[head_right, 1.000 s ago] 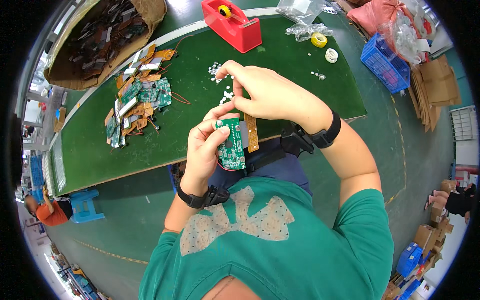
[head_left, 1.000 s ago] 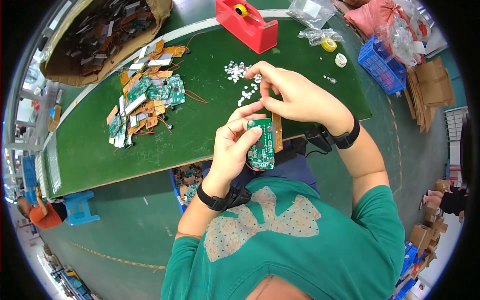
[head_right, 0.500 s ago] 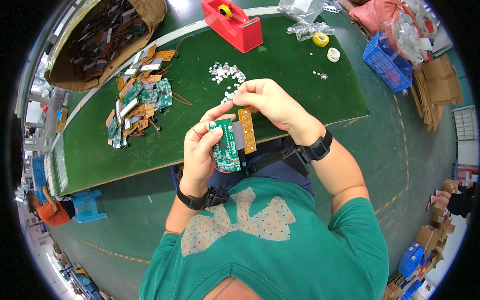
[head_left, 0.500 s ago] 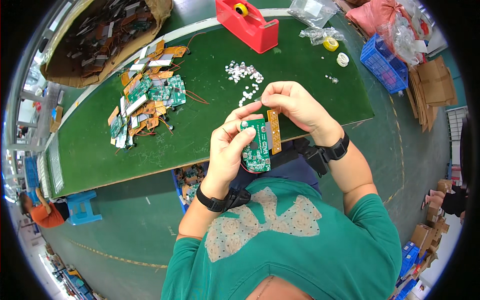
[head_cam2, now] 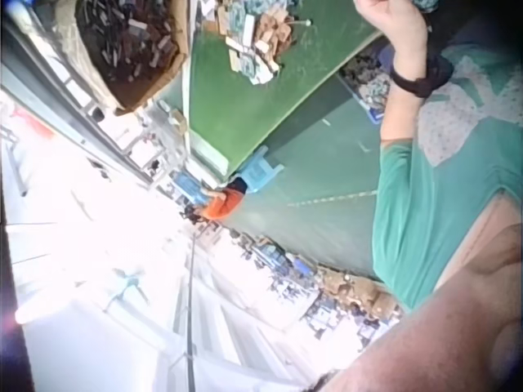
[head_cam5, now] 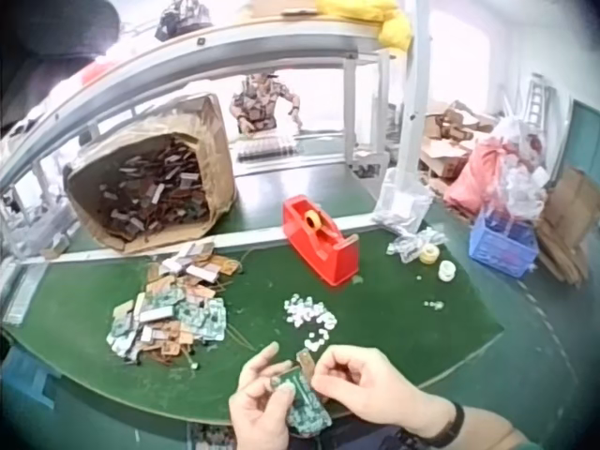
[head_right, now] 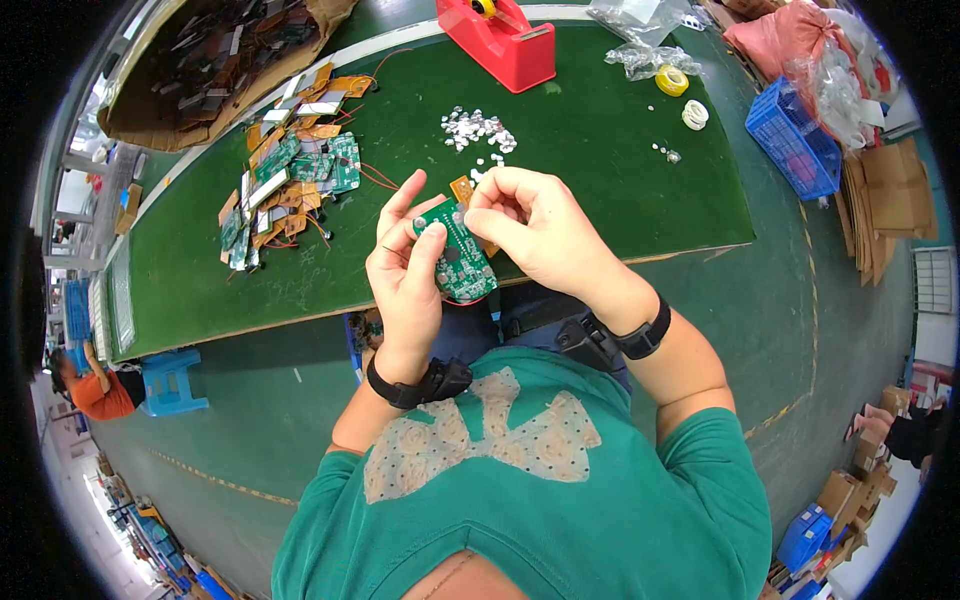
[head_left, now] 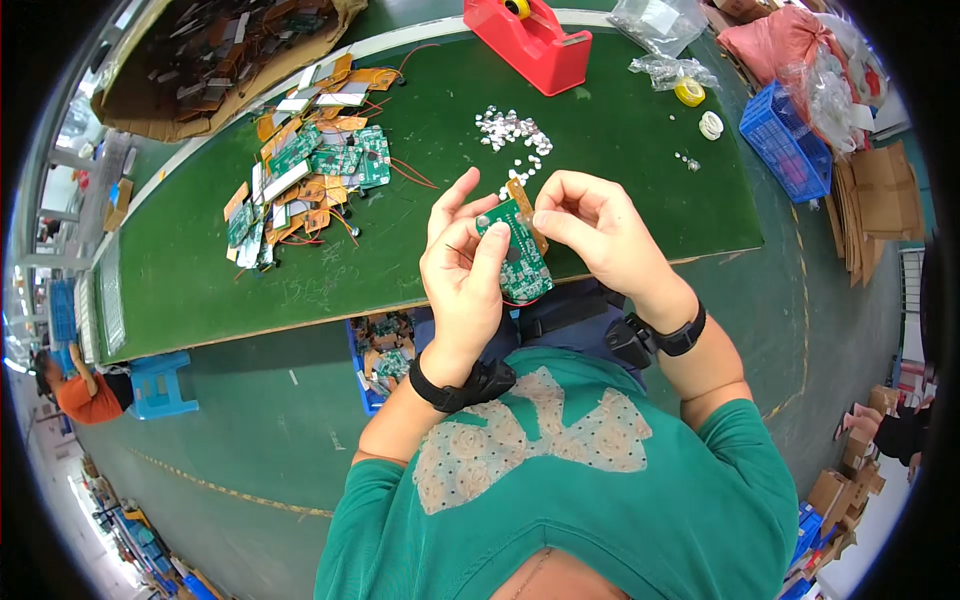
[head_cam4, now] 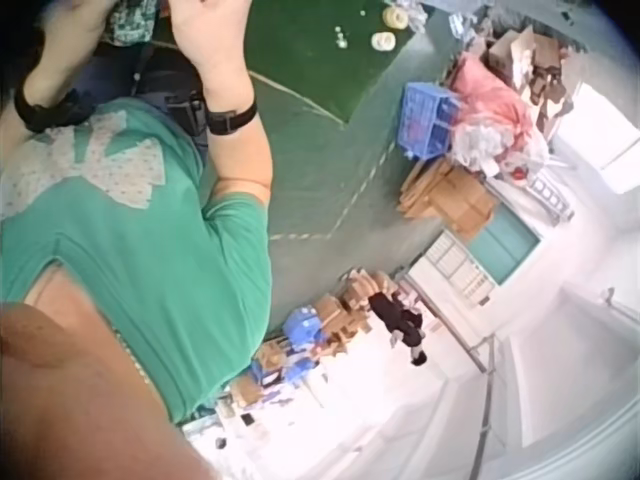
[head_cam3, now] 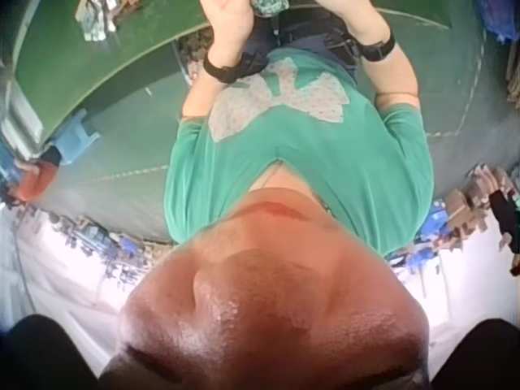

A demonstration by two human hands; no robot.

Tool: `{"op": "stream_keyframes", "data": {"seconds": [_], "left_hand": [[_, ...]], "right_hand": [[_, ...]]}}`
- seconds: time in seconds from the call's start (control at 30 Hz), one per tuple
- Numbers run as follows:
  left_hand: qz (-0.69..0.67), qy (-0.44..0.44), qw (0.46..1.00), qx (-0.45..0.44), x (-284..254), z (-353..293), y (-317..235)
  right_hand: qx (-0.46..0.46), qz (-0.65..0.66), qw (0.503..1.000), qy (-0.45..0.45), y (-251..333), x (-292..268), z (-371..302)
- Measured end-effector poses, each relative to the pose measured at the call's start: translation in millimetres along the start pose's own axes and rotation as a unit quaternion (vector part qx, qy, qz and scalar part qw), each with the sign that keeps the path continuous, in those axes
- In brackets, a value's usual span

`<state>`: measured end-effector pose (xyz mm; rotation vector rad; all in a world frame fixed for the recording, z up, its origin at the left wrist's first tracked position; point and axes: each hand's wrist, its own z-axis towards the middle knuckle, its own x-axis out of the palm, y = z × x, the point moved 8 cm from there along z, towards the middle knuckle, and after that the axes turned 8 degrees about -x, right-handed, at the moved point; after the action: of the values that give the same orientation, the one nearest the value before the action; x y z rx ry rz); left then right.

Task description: Assembling small electronic components and applying stickers to printed circuit boards.

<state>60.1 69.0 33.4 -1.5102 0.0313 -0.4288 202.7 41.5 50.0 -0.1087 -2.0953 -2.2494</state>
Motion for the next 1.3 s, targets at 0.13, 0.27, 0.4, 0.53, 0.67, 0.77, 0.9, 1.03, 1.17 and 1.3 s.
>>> {"op": "stream_keyframes", "data": {"seconds": [0.13, 0.27, 0.4, 0.53, 0.67, 0.77, 0.9, 1.03, 1.17, 1.3], "left_hand": [[0.062, -0.014, 0.997, 0.037, 0, -2, -9], [0.091, -0.017, 0.992, 0.081, -3, -3, -10], [0.095, -0.028, 0.992, 0.080, -1, -5, -13], [0.110, -0.031, 0.989, 0.097, -1, -6, -15], [0.106, -0.035, 0.988, 0.104, -1, -6, -12], [0.105, -0.033, 0.988, 0.104, -1, -5, -11], [0.052, -0.025, 0.996, 0.064, 2, -2, -11], [-0.021, -0.013, 1.000, -0.005, -6, 3, 9], [-0.019, -0.016, 1.000, -0.006, -7, 3, 13], [-0.024, -0.018, 0.999, -0.023, -2, 2, 13]], "right_hand": [[-0.038, -0.010, 0.999, -0.028, 0, 1, 3], [-0.033, -0.020, 0.999, -0.033, -2, 2, 4], [-0.044, -0.098, 0.993, -0.044, 4, 2, 5], [-0.028, -0.134, 0.989, -0.054, 5, 1, 5], [-0.135, -0.225, 0.958, -0.117, 22, -2, 1], [-0.152, -0.280, 0.944, -0.086, 26, 5, 1], [-0.080, -0.120, 0.988, -0.046, 0, 10, 5], [0.028, 0.094, 0.995, -0.012, -25, 6, 15], [0.047, 0.001, 0.999, 0.016, -20, 11, 13], [-0.058, -0.055, 0.996, -0.026, -24, 11, 15]]}}
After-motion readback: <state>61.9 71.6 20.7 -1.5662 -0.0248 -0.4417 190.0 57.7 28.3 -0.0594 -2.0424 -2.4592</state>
